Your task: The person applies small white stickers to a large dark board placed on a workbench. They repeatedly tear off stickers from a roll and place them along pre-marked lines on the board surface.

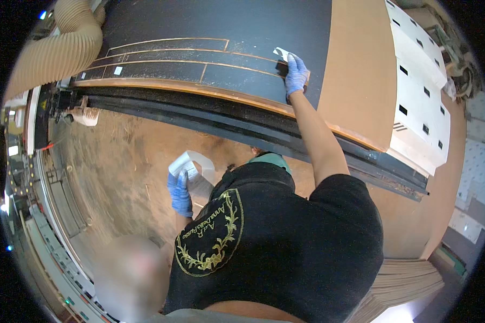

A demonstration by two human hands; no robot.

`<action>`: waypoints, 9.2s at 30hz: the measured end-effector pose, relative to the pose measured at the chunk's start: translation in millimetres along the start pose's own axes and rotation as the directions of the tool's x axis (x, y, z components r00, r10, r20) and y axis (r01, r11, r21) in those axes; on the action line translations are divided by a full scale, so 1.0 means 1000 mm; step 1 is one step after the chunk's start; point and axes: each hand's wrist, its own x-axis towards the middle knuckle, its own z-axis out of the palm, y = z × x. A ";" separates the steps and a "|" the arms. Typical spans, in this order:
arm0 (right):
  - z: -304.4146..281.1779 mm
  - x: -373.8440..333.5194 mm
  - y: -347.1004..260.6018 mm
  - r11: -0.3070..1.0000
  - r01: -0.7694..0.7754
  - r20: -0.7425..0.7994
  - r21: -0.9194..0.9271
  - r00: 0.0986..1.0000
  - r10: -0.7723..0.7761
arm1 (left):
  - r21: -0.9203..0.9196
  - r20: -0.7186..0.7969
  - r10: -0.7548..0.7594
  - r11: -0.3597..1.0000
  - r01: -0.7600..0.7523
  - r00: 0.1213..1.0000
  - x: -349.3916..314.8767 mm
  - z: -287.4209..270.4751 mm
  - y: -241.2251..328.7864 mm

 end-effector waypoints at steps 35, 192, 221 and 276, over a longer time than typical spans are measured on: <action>0.004 -0.014 -0.027 -0.095 0.685 0.671 -0.723 0.662 -0.335 | -0.068 -0.027 -0.025 0.997 0.023 0.999 0.004 -0.012 0.003; 0.217 0.004 0.059 -0.197 0.903 0.828 -0.381 0.428 0.363 | -0.112 -0.571 -0.054 0.994 -0.012 0.819 0.010 -0.053 -0.001; 0.225 -0.584 -0.033 0.919 -0.126 0.804 -0.375 -0.538 0.254 | -0.419 -0.843 -0.115 0.751 -0.510 0.525 -0.161 -0.271 -0.018; 0.745 -1.089 0.185 0.993 -0.010 0.893 -0.115 -0.439 0.099 | -0.195 -0.717 0.000 0.960 -0.200 0.697 -0.011 -0.984 -0.106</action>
